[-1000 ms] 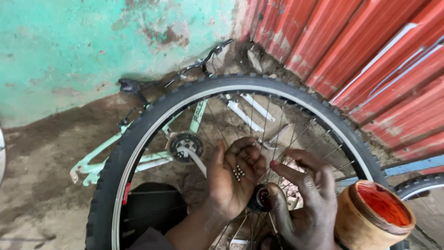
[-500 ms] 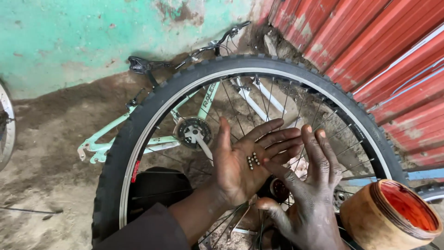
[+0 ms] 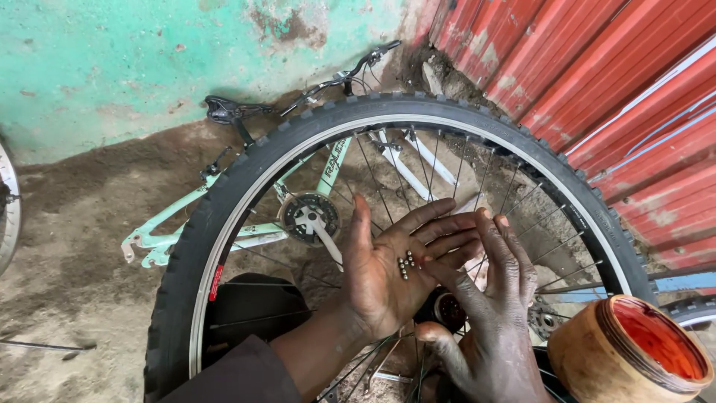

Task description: The person applies red grease to the hub of a bicycle wheel using their fingers. They then place small metal ball bearings into the greased hub, arranging them by hand.

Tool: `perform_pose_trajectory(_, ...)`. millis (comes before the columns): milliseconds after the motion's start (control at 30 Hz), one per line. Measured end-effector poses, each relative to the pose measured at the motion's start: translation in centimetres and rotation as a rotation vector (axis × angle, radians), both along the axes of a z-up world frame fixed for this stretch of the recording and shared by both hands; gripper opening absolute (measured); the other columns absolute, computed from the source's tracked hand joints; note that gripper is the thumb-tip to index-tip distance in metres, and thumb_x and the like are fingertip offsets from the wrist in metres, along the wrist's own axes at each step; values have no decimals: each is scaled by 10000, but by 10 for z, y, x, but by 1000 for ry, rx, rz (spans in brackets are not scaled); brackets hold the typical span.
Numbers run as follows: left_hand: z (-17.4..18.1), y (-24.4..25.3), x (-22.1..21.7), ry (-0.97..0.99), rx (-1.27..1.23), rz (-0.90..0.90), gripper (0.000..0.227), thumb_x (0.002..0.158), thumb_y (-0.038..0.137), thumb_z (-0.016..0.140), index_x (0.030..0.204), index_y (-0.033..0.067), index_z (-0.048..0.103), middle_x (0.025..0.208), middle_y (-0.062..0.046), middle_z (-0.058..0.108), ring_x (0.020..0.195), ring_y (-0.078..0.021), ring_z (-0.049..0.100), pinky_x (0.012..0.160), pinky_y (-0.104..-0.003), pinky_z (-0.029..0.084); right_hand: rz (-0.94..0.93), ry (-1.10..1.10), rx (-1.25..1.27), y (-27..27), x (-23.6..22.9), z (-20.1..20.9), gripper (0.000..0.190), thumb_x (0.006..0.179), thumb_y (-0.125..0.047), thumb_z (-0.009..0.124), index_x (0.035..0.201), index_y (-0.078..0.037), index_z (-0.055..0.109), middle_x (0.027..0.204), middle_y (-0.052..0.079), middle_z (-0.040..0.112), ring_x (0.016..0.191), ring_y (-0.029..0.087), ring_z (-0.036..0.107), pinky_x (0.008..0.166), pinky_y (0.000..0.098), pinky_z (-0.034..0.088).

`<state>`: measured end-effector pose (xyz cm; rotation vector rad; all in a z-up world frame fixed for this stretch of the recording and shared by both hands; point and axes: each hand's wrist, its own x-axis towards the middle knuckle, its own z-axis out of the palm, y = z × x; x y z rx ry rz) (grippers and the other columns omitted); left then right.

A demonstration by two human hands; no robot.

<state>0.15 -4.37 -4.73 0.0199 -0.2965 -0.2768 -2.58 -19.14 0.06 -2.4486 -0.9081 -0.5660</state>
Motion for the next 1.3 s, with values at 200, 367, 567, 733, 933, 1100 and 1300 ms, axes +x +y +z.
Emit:
perform_pose_trajectory(200,-2,-3,2,-23,43,-3,1118,958,897,257,1512,-48,482,1416,-285,584,1233,-374,631,1059,-521,537,-38,-10,157,-10,4,-1,389,733,-395,805,985,-104,754,1581,235,352,1501,418,302,1205,626,332)
perform_pose_trajectory(367,-1,-6,6,-135,18,113,988,1025,791,250,1408,-72,542,1387,-307,576,1375,-421,530,1270,-533,370,-80,3,209,-26,7,23,241,698,-165,873,842,-48,718,1507,222,472,1412,348,449,1050,438,533)
perform_pose_trajectory(567,1,-1,4,-160,10,117,951,1039,744,287,1420,-97,517,1407,-314,560,1409,-413,503,1277,-521,370,-45,238,146,-45,0,22,322,604,-293,894,819,-89,769,1438,124,587,1376,285,523,1107,464,463)
perform_pose_trajectory(733,-1,-2,4,-174,4,122,948,1044,731,300,1450,-105,488,1412,-319,557,1419,-428,495,1292,-530,356,35,165,-23,-43,0,11,413,645,-472,838,925,-169,834,1490,152,502,1433,373,387,1142,572,369)
perform_pose_trajectory(933,1,-3,2,-159,-6,110,935,1068,710,260,1448,-118,471,1391,-322,561,1410,-431,497,1304,-554,330,15,170,-80,-42,-5,9,393,664,-461,842,960,-202,841,1496,133,500,1438,394,388,1129,579,364)
perform_pose_trajectory(1100,4,-1,2,-150,11,110,921,1076,695,271,1449,-122,477,1386,-323,570,1402,-427,508,1287,-545,353,32,169,-87,-40,-6,5,372,699,-471,804,913,-169,847,1486,159,519,1439,413,399,1134,596,366)
perform_pose_trajectory(1300,5,-1,1,-155,21,102,909,1081,683,276,1453,-123,476,1383,-311,582,1396,-416,519,1270,-537,371,43,251,-57,-35,-9,5,422,737,-492,757,903,-116,851,1507,170,507,1474,422,358,1128,613,353)
